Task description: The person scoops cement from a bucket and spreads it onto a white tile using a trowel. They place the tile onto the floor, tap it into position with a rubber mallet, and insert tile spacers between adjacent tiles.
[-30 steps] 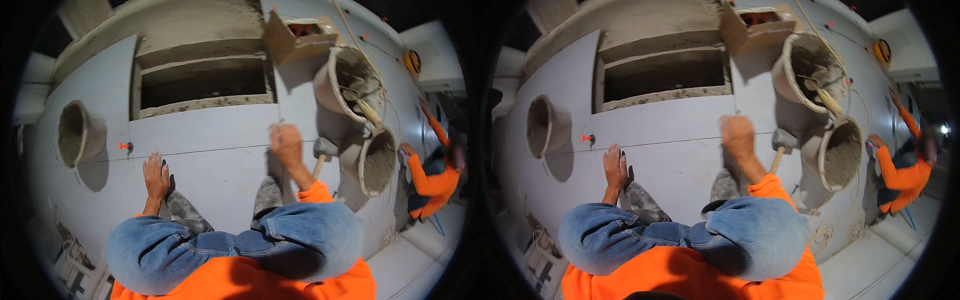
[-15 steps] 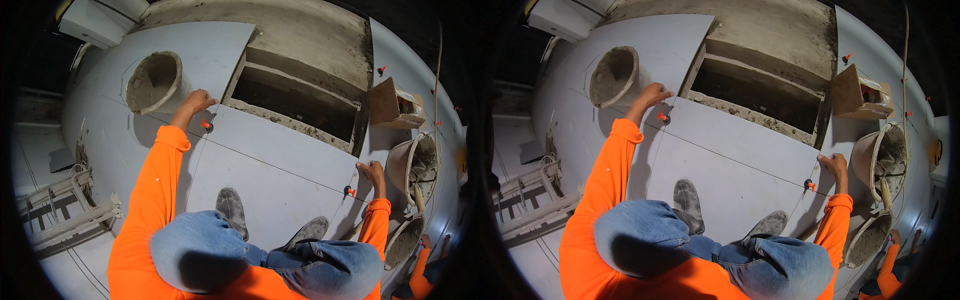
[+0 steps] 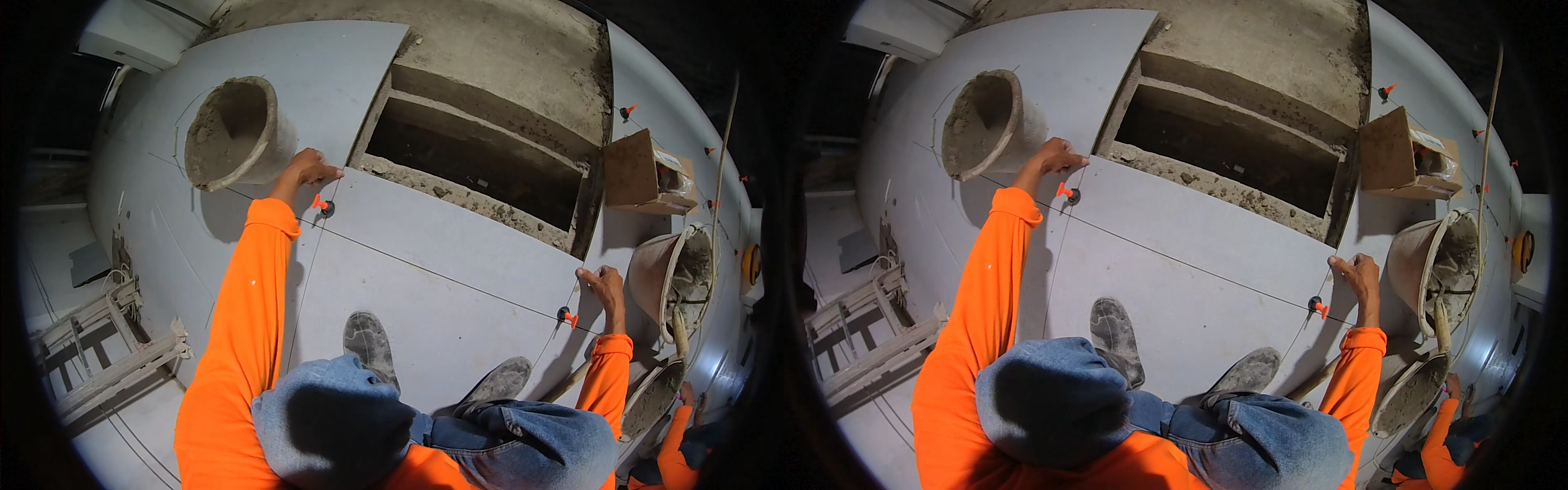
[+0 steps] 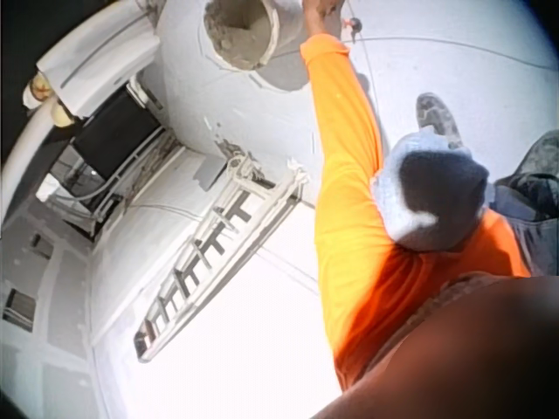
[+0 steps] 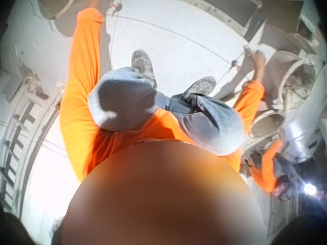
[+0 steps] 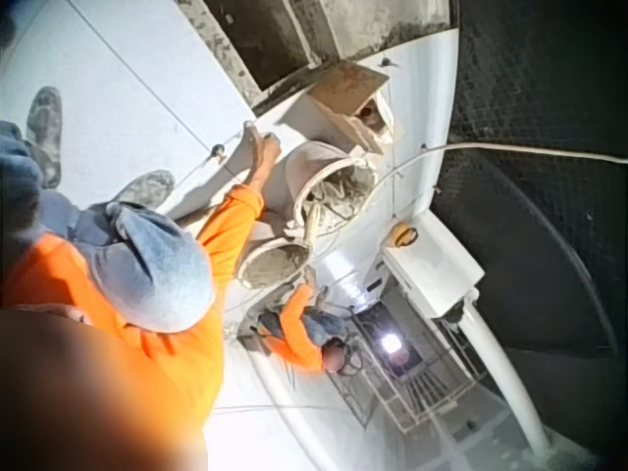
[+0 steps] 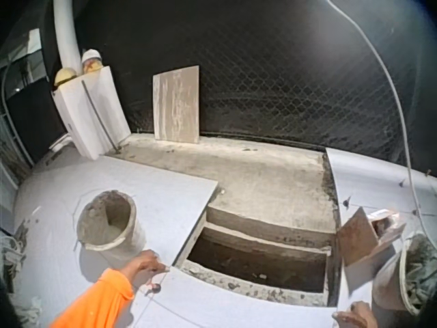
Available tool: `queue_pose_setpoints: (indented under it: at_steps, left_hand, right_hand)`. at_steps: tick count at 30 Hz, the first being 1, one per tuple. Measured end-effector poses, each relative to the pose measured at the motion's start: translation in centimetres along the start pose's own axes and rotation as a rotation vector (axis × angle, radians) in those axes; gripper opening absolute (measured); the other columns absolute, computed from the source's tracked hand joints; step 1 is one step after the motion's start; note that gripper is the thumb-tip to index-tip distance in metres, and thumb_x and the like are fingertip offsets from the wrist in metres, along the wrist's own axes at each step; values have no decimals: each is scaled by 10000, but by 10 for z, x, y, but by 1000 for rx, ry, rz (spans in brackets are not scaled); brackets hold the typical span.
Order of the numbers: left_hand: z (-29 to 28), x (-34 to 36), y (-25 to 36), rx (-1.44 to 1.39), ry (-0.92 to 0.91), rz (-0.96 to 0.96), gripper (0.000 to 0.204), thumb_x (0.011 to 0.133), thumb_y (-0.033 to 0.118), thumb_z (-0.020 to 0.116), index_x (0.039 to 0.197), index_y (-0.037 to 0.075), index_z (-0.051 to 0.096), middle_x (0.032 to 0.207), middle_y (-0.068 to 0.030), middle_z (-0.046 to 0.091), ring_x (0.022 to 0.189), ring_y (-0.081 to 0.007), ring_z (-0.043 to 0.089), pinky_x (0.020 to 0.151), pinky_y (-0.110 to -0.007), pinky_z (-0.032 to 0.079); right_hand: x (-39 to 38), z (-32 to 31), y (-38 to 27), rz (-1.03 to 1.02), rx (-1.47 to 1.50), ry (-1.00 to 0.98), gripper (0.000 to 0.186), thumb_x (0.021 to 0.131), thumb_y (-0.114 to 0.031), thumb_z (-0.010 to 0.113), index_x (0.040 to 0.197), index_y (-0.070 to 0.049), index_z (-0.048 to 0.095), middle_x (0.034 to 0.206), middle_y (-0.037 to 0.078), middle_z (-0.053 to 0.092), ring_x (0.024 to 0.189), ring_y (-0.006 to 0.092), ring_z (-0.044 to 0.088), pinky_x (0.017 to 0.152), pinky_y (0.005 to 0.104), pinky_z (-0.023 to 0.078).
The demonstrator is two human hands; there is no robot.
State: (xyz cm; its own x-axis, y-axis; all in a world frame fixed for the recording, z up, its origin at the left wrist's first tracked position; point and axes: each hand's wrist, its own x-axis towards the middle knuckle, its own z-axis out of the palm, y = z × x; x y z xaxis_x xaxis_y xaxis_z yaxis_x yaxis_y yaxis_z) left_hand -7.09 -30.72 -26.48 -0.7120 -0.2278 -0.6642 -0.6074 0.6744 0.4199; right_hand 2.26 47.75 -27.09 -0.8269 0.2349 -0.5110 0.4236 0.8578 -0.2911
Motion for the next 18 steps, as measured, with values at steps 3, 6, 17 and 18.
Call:
queue_pose_setpoints:
  at_steps: [3, 6, 17, 18]
  left_hand:
    - [1, 1, 1, 22, -36, 17, 480, 724, 396, 1014, 865, 38, 726, 700, -79, 686, 584, -159, 588, 546, -317, 451]
    - [3, 3, 0, 137, 10, 37, 473, 736, 389, 1010, 862, 37, 720, 670, -71, 663, 545, -153, 557, 521, -315, 430]
    - [-3, 3, -6, 157, -30, 18, 469, 788, 439, 956, 753, 43, 708, 651, -61, 656, 564, -162, 571, 540, -343, 438]
    - [-2, 0, -3, 173, -15, 5, 476, 786, 446, 952, 741, 42, 707, 648, -63, 657, 565, -167, 573, 545, -348, 439]
  right_hand:
    - [0, -3, 0, 25, 40, -22, 706, 736, -661, 946, 738, -7, 681, 669, 127, 704, 623, 231, 678, 611, 409, 548]
    - [-3, -3, -1, 16, 87, -23, 709, 740, -677, 933, 737, -13, 684, 664, 115, 708, 615, 223, 679, 613, 400, 551]
    - [-8, -6, 2, 6, 95, -7, 628, 822, -606, 877, 741, -19, 670, 692, 94, 697, 659, 176, 642, 621, 381, 515]
    - [-8, -6, 1, 10, 105, -11, 624, 826, -605, 875, 742, -22, 669, 693, 91, 697, 662, 174, 639, 627, 379, 516]
